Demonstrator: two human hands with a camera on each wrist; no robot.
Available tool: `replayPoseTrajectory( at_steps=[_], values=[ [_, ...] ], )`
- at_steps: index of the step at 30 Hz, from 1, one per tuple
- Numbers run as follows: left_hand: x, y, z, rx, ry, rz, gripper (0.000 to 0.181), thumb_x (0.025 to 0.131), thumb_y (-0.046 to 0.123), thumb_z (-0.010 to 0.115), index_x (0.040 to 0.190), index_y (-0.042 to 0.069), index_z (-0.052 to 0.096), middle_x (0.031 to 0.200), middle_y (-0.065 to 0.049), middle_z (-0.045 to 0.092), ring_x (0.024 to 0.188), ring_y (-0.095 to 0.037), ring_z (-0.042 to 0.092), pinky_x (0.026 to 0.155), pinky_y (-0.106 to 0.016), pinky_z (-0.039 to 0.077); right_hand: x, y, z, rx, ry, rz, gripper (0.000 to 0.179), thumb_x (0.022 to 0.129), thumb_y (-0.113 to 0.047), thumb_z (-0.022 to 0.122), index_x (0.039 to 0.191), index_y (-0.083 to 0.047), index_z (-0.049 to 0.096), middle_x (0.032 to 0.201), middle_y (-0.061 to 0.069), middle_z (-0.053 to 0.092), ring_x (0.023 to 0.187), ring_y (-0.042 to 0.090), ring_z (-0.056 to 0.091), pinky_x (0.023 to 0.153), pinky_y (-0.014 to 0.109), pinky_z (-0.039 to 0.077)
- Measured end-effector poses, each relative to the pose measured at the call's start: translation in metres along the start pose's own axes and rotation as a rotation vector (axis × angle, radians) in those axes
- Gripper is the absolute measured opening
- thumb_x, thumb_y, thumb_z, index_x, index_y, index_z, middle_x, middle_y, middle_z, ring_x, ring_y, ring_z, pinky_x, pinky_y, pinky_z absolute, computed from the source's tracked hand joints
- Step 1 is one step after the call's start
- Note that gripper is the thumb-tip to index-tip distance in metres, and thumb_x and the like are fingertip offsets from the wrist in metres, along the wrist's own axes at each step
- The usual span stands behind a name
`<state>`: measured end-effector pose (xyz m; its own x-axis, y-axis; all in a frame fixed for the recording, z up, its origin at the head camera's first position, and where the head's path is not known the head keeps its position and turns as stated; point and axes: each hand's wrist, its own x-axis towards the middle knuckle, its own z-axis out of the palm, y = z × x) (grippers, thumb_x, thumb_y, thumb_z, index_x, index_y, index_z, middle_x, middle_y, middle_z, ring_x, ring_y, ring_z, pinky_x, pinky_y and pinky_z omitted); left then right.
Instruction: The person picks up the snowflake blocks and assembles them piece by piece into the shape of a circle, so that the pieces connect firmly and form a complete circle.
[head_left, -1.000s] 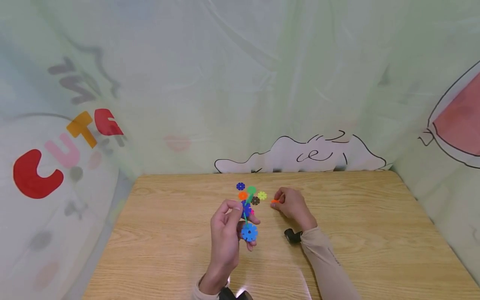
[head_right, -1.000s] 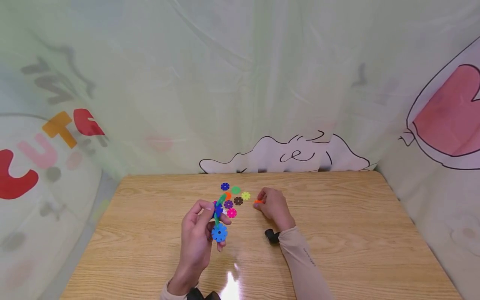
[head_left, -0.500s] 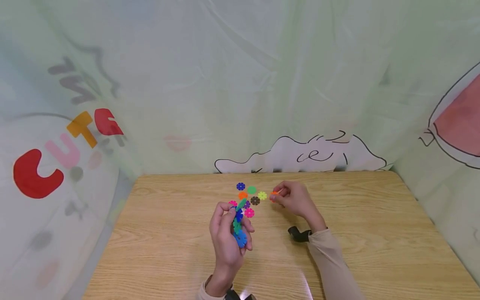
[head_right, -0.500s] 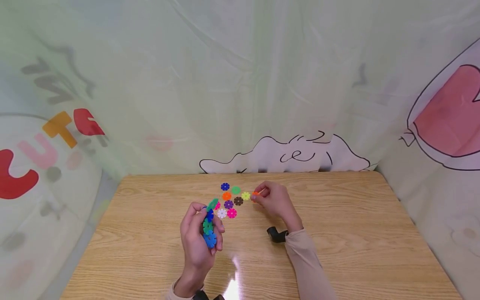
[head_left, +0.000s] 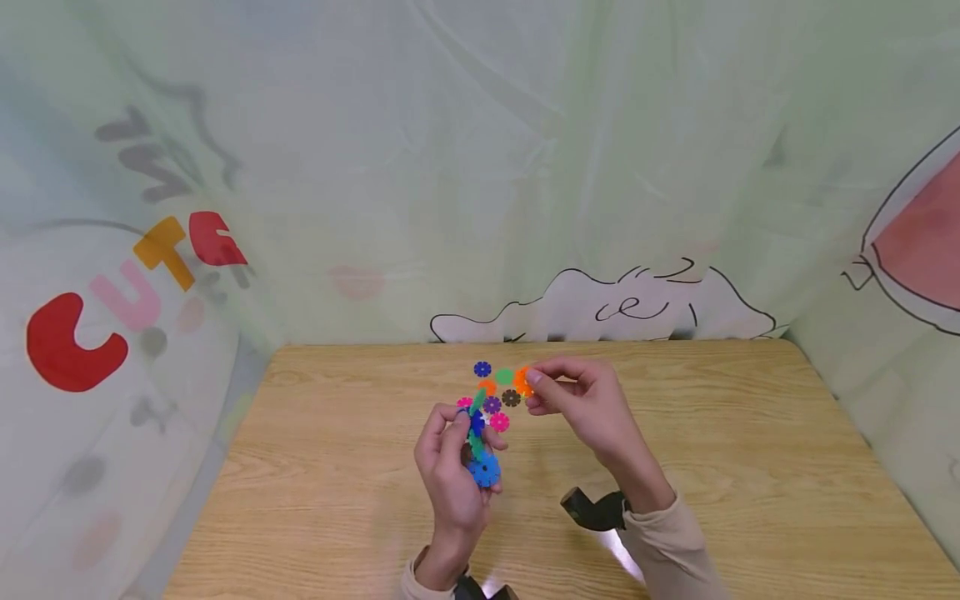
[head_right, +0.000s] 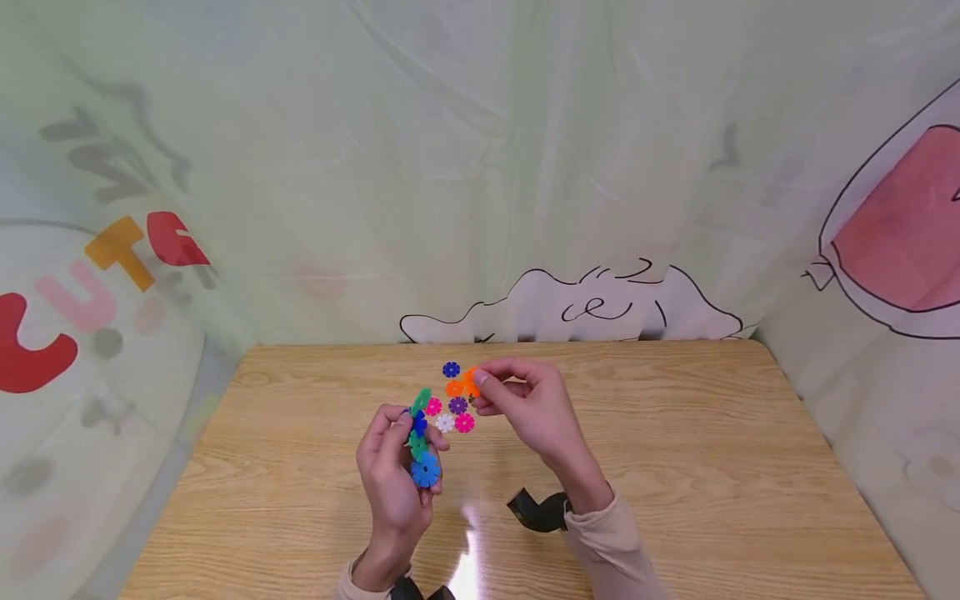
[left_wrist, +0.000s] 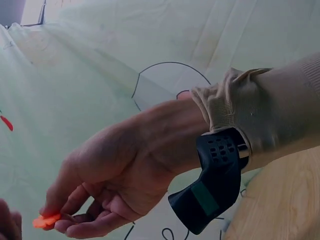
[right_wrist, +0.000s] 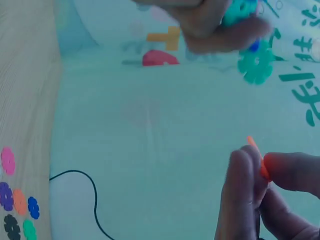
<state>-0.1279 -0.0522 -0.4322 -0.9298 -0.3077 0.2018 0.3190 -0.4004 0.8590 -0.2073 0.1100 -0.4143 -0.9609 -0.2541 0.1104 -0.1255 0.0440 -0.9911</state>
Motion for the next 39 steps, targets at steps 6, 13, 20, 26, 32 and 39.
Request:
replayPoseTrajectory(
  at_steps=[6,13,20,26,32,39],
  values=[
    [0.002,-0.003,0.0,0.007,-0.048,-0.064,0.033,0.112,0.013,0.044,0.1,-0.017,0.042,0.083,-0.006,0.077,0.046,-0.011,0.066,0.041,-0.034,0.058,-0.005,-0.005,0.002,-0.069,0.054,-0.031,0.019,0.102,-0.01,0.071,0.113,0.006,0.073,0.086,0.001,0.071,0.076,0.016,0.072,0.078,0.029,0.065],
    [0.002,-0.005,0.0,0.073,-0.069,-0.129,0.03,0.114,0.018,0.048,0.104,-0.01,0.046,0.104,-0.023,0.079,0.053,-0.022,0.074,0.044,-0.041,0.06,-0.008,-0.01,0.001,-0.078,0.117,-0.021,0.019,0.101,-0.011,0.072,0.112,0.005,0.073,0.083,-0.002,0.071,0.074,0.016,0.07,0.075,0.029,0.064],
    [0.002,-0.004,0.001,0.101,-0.11,-0.177,0.024,0.114,0.018,0.044,0.103,-0.002,0.046,0.108,-0.032,0.076,0.058,-0.023,0.076,0.048,-0.039,0.062,-0.008,-0.008,0.001,-0.114,0.116,-0.078,0.016,0.101,-0.011,0.073,0.109,0.003,0.075,0.08,-0.001,0.07,0.073,0.017,0.07,0.072,0.027,0.062],
    [-0.004,-0.001,0.002,0.167,-0.147,-0.17,0.022,0.114,0.016,0.041,0.099,0.0,0.047,0.086,-0.033,0.074,0.044,-0.017,0.068,0.036,-0.033,0.054,-0.01,-0.009,0.004,-0.065,0.071,-0.113,0.015,0.101,-0.006,0.071,0.109,0.006,0.074,0.079,-0.004,0.071,0.07,0.016,0.071,0.071,0.028,0.063],
    [-0.007,-0.002,0.004,0.206,-0.102,-0.051,0.026,0.112,0.011,0.039,0.09,-0.003,0.043,0.062,-0.032,0.06,0.035,-0.01,0.051,0.027,-0.029,0.04,-0.014,-0.011,0.006,-0.039,0.007,-0.128,0.015,0.1,-0.006,0.072,0.109,0.005,0.075,0.082,-0.002,0.072,0.069,0.018,0.068,0.071,0.027,0.062],
    [-0.005,-0.003,0.004,0.205,-0.095,0.086,0.027,0.109,0.005,0.039,0.086,-0.006,0.043,0.054,-0.029,0.055,0.044,-0.011,0.06,0.031,-0.028,0.041,-0.018,-0.014,0.009,-0.028,0.022,-0.169,0.012,0.097,-0.003,0.074,0.107,0.005,0.076,0.08,-0.004,0.073,0.067,0.016,0.069,0.068,0.026,0.061]
  ],
)
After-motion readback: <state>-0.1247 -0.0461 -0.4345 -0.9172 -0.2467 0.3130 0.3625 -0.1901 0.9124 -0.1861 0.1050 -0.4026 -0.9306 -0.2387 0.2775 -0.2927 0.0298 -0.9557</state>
